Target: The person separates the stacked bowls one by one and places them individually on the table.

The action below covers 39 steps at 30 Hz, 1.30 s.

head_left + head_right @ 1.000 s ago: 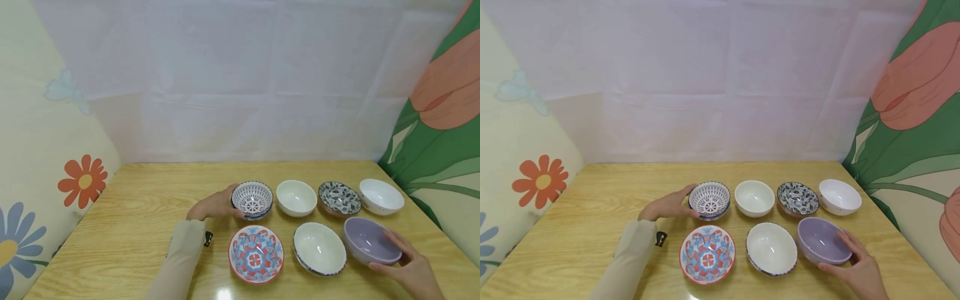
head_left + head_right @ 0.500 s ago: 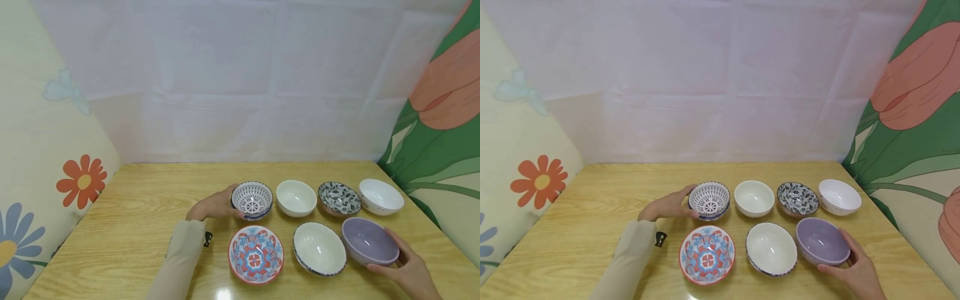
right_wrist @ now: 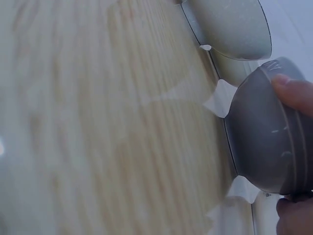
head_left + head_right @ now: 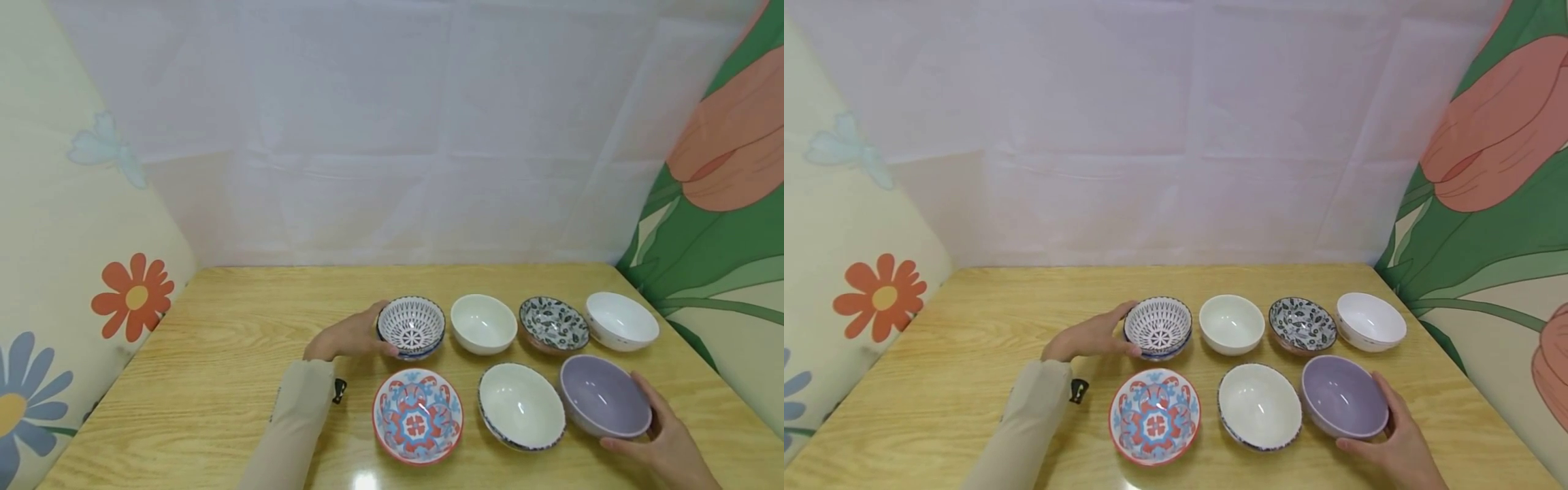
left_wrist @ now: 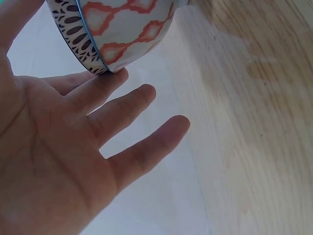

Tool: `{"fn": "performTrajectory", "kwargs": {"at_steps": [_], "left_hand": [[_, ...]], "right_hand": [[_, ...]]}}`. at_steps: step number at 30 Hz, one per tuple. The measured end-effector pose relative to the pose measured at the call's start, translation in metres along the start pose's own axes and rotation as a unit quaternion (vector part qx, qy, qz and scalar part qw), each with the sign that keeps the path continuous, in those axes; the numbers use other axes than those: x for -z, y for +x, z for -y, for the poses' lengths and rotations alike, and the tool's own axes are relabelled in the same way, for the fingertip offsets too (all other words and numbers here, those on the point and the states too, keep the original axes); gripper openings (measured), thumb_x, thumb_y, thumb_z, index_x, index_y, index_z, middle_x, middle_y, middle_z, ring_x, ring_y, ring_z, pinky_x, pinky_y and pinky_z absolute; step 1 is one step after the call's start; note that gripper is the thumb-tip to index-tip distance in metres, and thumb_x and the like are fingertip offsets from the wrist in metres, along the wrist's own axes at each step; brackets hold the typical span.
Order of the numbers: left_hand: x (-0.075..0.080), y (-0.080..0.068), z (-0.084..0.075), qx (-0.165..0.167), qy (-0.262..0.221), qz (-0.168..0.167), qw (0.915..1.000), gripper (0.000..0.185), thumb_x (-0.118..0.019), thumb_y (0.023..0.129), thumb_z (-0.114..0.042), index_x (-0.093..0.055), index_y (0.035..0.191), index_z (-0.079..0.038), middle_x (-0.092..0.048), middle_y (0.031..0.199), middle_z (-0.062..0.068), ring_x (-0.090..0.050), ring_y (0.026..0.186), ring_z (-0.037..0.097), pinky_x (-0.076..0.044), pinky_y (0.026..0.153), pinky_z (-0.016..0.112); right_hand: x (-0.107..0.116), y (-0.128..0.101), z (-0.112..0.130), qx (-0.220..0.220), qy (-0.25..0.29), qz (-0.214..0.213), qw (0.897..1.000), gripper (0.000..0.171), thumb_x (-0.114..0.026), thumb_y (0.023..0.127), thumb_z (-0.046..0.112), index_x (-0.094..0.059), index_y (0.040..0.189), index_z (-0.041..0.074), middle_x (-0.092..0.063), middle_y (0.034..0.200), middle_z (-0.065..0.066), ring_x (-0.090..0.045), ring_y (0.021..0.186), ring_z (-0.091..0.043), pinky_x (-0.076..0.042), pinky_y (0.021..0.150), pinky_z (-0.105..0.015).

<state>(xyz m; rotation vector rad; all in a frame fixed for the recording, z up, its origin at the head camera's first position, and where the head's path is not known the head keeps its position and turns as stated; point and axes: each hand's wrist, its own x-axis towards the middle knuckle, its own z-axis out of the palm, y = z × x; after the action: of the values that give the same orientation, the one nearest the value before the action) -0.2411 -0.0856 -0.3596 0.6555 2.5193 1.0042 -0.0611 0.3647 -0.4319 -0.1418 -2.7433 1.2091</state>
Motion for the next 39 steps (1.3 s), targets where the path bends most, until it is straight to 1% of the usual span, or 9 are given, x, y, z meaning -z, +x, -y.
{"fn": "performTrajectory", "kwargs": {"at_steps": [8, 10, 13, 16, 20, 22, 27, 34, 39], "left_hand": [[0.000, 0.000, -0.001, -0.007, -0.002, 0.001, 1.0000, 0.099, -0.080, 0.077, -0.029, -0.018, 0.151, -0.003, -0.041, 0.145, 0.021, -0.040, 0.133, 0.039, -0.030, 0.110, 0.055], [0.000, 0.000, 0.000, -0.009, 0.000, 0.001, 1.0000, 0.099, -0.080, 0.077, -0.029, -0.018, 0.151, -0.003, -0.041, 0.145, 0.021, -0.040, 0.133, 0.039, -0.030, 0.110, 0.056], [0.000, 0.001, 0.001, -0.009, 0.004, 0.000, 0.9999, 0.098, -0.079, 0.078, -0.030, -0.019, 0.151, -0.004, -0.041, 0.146, 0.021, -0.040, 0.134, 0.039, -0.030, 0.110, 0.055], [0.000, 0.001, 0.001, -0.009, 0.006, 0.000, 0.9999, 0.098, -0.079, 0.078, -0.031, -0.019, 0.151, -0.004, -0.041, 0.146, 0.021, -0.039, 0.134, 0.039, -0.029, 0.111, 0.055], [0.001, -0.001, 0.000, -0.014, 0.011, 0.002, 0.9998, 0.099, -0.078, 0.078, -0.033, -0.019, 0.151, -0.003, -0.041, 0.145, 0.022, -0.039, 0.134, 0.040, -0.030, 0.110, 0.055], [0.002, -0.002, -0.001, -0.015, 0.011, 0.004, 0.9998, 0.099, -0.078, 0.078, -0.033, -0.018, 0.151, -0.003, -0.041, 0.145, 0.022, -0.040, 0.133, 0.040, -0.031, 0.110, 0.055], [0.003, -0.002, -0.001, -0.020, 0.000, 0.006, 0.9998, 0.097, -0.079, 0.078, -0.030, -0.020, 0.150, -0.003, -0.043, 0.144, 0.020, -0.041, 0.133, 0.038, -0.031, 0.110, 0.054], [0.006, 0.000, 0.001, -0.022, 0.003, 0.007, 0.9997, 0.095, -0.078, 0.079, -0.029, -0.021, 0.150, -0.004, -0.042, 0.145, 0.018, -0.041, 0.133, 0.036, -0.032, 0.110, 0.053], [0.002, -0.001, -0.001, -0.016, 0.000, 0.010, 0.9998, 0.094, -0.078, 0.079, -0.030, -0.022, 0.151, -0.005, -0.043, 0.145, 0.016, -0.041, 0.134, 0.034, -0.032, 0.110, 0.052]], "right_hand": [[-0.001, -0.002, 0.002, 0.026, 0.008, -0.011, 1.000, 0.108, -0.078, 0.076, 0.006, -0.003, 0.153, 0.005, -0.019, 0.146, -0.040, -0.018, 0.098, 0.035, -0.018, 0.086, 0.008], [0.000, -0.002, 0.004, 0.009, 0.006, 0.001, 1.000, 0.108, -0.078, 0.078, 0.009, 0.000, 0.154, 0.007, -0.018, 0.147, -0.039, -0.018, 0.109, 0.030, -0.018, 0.084, 0.008], [0.003, 0.000, 0.007, -0.015, -0.006, 0.024, 1.000, 0.109, -0.077, 0.080, 0.015, 0.004, 0.154, 0.010, -0.014, 0.150, -0.037, -0.013, 0.141, -0.003, -0.013, 0.084, 0.009], [0.006, 0.000, 0.010, -0.011, -0.019, 0.032, 0.999, 0.110, -0.077, 0.080, 0.016, 0.005, 0.154, 0.010, -0.011, 0.150, -0.038, -0.012, 0.140, -0.040, -0.006, 0.087, 0.008], [0.007, 0.000, 0.011, 0.045, -0.017, 0.005, 0.999, 0.109, -0.078, 0.076, 0.009, -0.002, 0.154, 0.008, -0.013, 0.151, -0.037, -0.004, 0.134, 0.014, -0.005, 0.091, 0.008], [0.007, 0.001, 0.013, 0.083, -0.012, -0.017, 0.996, 0.109, -0.080, 0.072, 0.003, -0.009, 0.154, 0.009, -0.011, 0.159, -0.018, -0.010, 0.118, 0.028, -0.009, 0.091, 0.009], [0.008, 0.004, 0.024, 0.160, 0.011, -0.046, 0.986, 0.111, -0.082, 0.062, -0.007, -0.022, 0.153, 0.013, -0.017, 0.149, 0.027, -0.015, 0.127, 0.022, -0.014, 0.098, 0.005], [0.012, 0.013, 0.044, 0.211, 0.048, -0.035, 0.976, 0.103, -0.076, 0.062, -0.018, -0.028, 0.150, 0.005, -0.021, 0.155, 0.016, -0.015, 0.137, 0.013, -0.017, 0.103, 0.001], [0.015, 0.023, 0.063, 0.224, 0.030, -0.012, 0.974, 0.099, -0.077, 0.065, -0.014, -0.029, 0.149, 0.004, -0.026, 0.151, 0.023, -0.022, 0.133, 0.017, -0.023, 0.100, 0.002]]}}
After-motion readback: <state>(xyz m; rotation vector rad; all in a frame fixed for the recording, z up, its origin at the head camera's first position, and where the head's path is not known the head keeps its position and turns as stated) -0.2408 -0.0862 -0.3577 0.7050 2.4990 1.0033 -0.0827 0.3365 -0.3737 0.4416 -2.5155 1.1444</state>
